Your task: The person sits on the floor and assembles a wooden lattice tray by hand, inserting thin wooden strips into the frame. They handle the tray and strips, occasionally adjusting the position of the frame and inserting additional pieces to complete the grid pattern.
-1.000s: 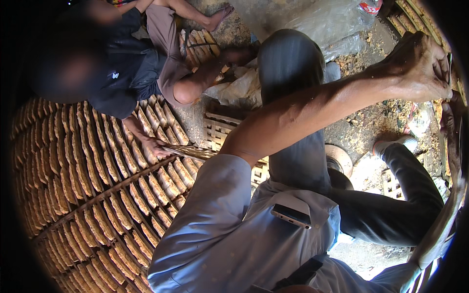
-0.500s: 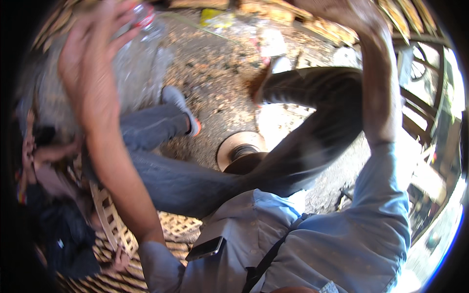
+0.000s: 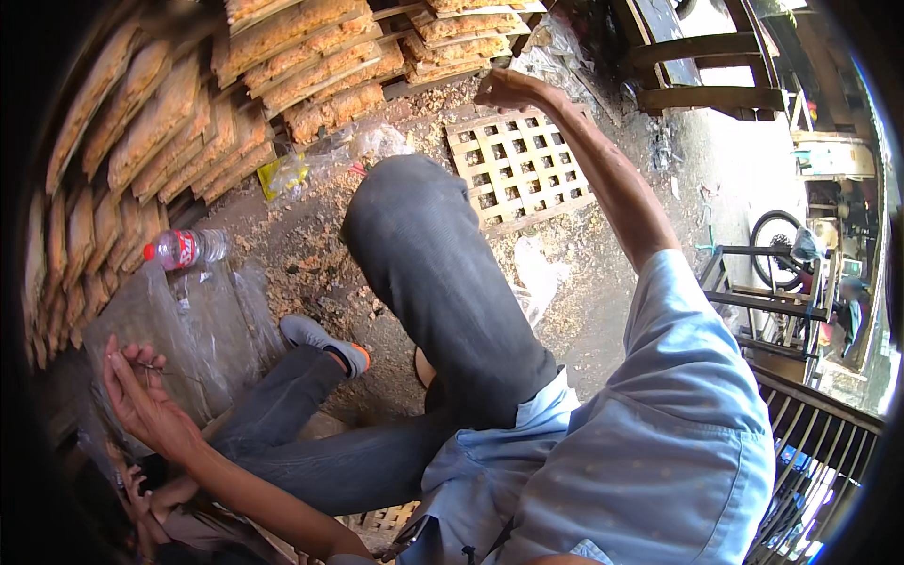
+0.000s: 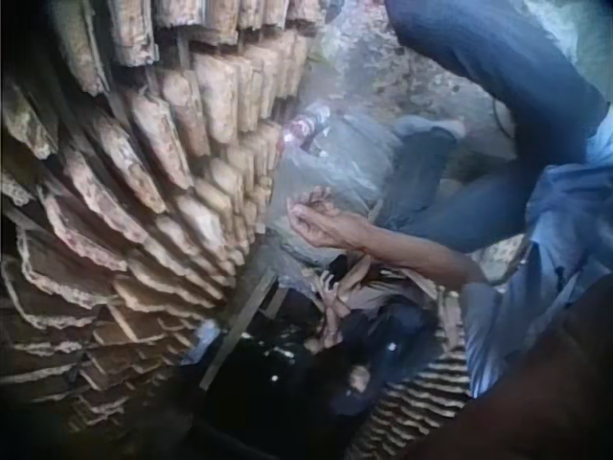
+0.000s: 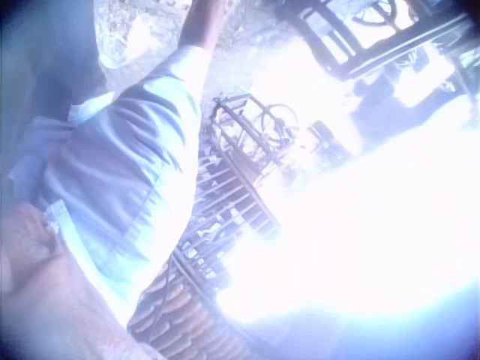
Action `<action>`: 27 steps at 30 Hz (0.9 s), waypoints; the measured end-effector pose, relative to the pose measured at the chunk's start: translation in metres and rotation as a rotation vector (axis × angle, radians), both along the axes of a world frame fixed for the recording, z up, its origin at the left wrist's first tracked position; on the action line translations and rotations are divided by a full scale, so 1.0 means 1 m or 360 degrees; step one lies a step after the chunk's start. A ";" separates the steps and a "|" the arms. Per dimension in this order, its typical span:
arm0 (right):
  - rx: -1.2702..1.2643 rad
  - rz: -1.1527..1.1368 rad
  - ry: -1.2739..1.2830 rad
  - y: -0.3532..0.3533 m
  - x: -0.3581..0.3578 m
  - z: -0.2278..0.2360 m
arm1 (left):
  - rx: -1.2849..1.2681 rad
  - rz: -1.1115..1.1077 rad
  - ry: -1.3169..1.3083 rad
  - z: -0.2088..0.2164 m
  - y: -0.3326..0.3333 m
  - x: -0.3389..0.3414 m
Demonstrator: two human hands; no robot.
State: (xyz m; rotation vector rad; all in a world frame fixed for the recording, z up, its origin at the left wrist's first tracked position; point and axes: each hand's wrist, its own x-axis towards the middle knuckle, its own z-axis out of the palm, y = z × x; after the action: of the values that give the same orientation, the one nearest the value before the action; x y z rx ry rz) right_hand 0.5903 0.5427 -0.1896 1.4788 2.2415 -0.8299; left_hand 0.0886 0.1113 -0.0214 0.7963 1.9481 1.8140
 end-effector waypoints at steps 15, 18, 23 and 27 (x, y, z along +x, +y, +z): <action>0.0295 0.0014 -0.0240 0.023 0.047 -0.240 | -0.0347 -0.0032 -0.0009 -0.008 0.039 0.029; 0.0640 -0.0075 -0.0243 0.001 0.058 -0.251 | -0.0383 -0.0087 -0.0037 -0.017 0.049 0.028; 0.0240 0.0395 -0.0653 -0.021 0.013 -0.186 | -0.0369 -0.0092 -0.0004 -0.009 0.033 0.033; 0.0262 0.0306 -0.0416 -0.056 0.072 -0.193 | -0.0247 -0.0183 0.0005 -0.007 0.039 0.031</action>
State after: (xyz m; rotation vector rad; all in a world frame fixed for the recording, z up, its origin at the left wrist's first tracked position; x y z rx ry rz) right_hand 0.6620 0.4862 -0.3828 1.3246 2.2486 -0.3779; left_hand 0.1193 0.1503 -0.0280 0.8419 1.9740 1.5756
